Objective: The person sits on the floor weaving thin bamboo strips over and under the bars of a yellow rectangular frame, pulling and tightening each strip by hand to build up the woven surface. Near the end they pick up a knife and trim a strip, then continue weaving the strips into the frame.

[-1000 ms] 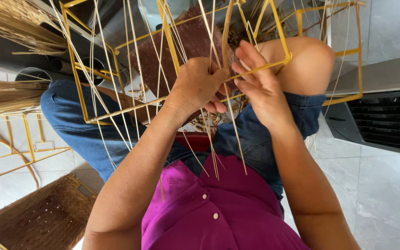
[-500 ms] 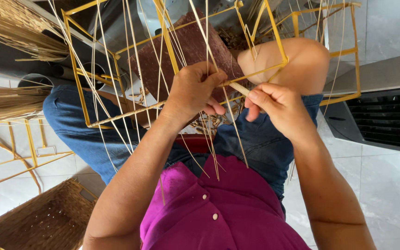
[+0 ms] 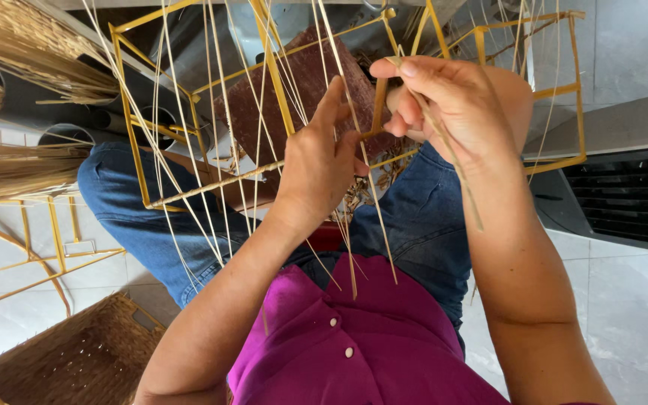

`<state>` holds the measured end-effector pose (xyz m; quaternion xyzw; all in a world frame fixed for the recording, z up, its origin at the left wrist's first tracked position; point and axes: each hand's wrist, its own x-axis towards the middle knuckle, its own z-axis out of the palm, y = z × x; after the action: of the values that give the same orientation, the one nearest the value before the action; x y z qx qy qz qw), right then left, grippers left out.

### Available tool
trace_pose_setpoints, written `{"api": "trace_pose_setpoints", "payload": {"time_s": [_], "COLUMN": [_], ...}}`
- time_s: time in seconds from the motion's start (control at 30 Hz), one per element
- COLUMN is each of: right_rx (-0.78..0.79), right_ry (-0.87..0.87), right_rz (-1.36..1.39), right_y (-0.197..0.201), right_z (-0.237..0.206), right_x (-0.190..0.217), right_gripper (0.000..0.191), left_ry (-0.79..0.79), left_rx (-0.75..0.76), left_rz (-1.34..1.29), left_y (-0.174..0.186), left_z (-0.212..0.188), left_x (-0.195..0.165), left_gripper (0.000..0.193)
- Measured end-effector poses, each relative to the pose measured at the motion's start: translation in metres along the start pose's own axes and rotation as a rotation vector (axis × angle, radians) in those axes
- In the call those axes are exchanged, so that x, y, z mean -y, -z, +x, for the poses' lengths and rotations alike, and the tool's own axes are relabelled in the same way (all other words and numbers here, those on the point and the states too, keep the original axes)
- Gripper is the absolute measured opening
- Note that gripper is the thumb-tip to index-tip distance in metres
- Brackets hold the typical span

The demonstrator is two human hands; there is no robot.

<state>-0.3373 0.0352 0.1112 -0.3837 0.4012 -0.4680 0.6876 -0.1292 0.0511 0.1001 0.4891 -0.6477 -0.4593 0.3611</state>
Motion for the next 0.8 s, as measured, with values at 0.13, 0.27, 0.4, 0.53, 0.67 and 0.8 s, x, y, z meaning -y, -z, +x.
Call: {"api": "trace_pose_setpoints", "payload": {"time_s": [0.13, 0.27, 0.4, 0.53, 0.67, 0.8], "right_rx": [-0.071, -0.034, -0.156, -0.3, -0.311, -0.292], "right_ry": [-0.002, 0.076, 0.043, 0.039, 0.269, 0.185], "right_rz": [-0.075, -0.054, -0.037, -0.651, -0.601, -0.521], "right_y": [-0.002, 0.002, 0.012, 0.012, 0.005, 0.009], "right_z": [0.007, 0.01, -0.013, -0.048, -0.052, -0.037], "right_x": [-0.004, -0.006, -0.014, -0.043, -0.072, -0.08], "right_gripper": [0.038, 0.041, 0.051, 0.038, 0.033, 0.034], "left_ry": [0.328, 0.349, 0.288, 0.403, 0.427, 0.445], "left_rx": [0.117, 0.089, 0.073, 0.194, 0.287, 0.34], "left_rz": [-0.289, -0.162, -0.035, -0.134, -0.105, -0.088], "left_y": [0.006, 0.001, -0.004, 0.002, 0.005, 0.007], "left_z": [0.022, 0.026, 0.029, 0.035, 0.039, 0.038], "left_x": [0.0, -0.006, -0.01, -0.009, -0.007, -0.005], "left_gripper": [0.048, 0.026, 0.013, 0.011, 0.018, 0.024]}}
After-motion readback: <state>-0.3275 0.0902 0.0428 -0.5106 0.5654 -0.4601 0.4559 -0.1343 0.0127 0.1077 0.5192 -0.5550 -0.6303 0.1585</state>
